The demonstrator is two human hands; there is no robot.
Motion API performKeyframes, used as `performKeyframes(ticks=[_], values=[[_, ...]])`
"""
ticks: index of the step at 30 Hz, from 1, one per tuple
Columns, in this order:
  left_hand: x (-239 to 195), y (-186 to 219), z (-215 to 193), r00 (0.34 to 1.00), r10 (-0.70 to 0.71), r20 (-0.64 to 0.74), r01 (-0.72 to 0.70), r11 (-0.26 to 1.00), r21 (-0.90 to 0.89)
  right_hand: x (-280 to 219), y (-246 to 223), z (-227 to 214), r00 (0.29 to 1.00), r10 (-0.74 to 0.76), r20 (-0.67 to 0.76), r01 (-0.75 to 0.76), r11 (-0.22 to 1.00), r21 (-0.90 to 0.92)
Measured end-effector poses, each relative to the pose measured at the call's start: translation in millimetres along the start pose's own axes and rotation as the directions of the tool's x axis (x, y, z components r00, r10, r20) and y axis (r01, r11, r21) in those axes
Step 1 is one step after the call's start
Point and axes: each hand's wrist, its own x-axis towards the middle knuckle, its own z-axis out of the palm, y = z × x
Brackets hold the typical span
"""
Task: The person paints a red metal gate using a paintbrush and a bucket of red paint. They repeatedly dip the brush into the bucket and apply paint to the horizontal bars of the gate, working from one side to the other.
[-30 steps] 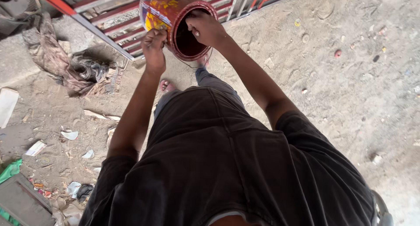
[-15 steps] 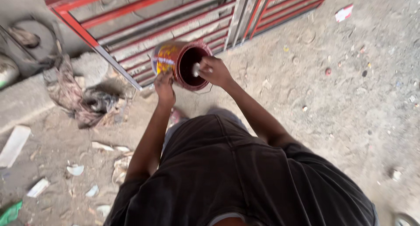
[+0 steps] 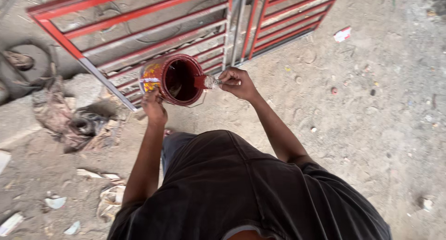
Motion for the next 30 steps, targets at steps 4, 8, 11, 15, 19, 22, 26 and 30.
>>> performKeyframes(ticks=[4, 8, 11, 15, 19, 22, 26, 30], values=[[-31.1, -16.8, 11.6, 0.997, -0.046, -0.061, 0.048, 0.998, 0.034, -38.6, -1.1, -23.6, 0.999, 0.032, -0.001, -0.032, 0.999, 0.041], [-49.6, -33.1, 2.1, 0.998, 0.014, -0.056, -0.009, 0.997, 0.077, -56.7, 0.1, -43.4, 1.0, -0.003, 0.008, 0.003, 0.995, 0.095], [-63.7, -52.2, -23.8, 0.996, -0.065, -0.059, 0.069, 0.996, 0.06, -80.6, 1.3, -60.6, 0.997, -0.069, 0.03, 0.066, 0.991, 0.113], [-58.5, -56.5, -15.3, 0.999, 0.013, -0.036, -0.016, 0.994, -0.106, -63.8, -8.7, -68.8, 0.966, -0.252, -0.064, 0.259, 0.956, 0.137], [-77.7, -41.4, 5.0, 0.988, 0.098, -0.118, -0.098, 0.995, 0.004, -41.3, -9.7, -17.1, 0.965, 0.086, -0.249, 0.043, 0.882, 0.468], [-93.7, -20.7, 16.1, 0.975, 0.168, -0.147, -0.176, 0.983, -0.043, -31.1, -8.4, 13.8, 0.888, 0.319, -0.33, -0.137, 0.87, 0.474], [-112.7, -9.0, 24.8, 0.976, 0.091, -0.199, -0.112, 0.989, -0.094, -8.8, 3.0, 14.2, 0.817, 0.406, -0.409, -0.183, 0.856, 0.484], [-117.1, -4.5, 8.0, 0.963, 0.251, -0.103, -0.26, 0.962, -0.087, -3.5, 18.9, 13.5, 0.786, 0.389, -0.48, -0.191, 0.892, 0.41]])
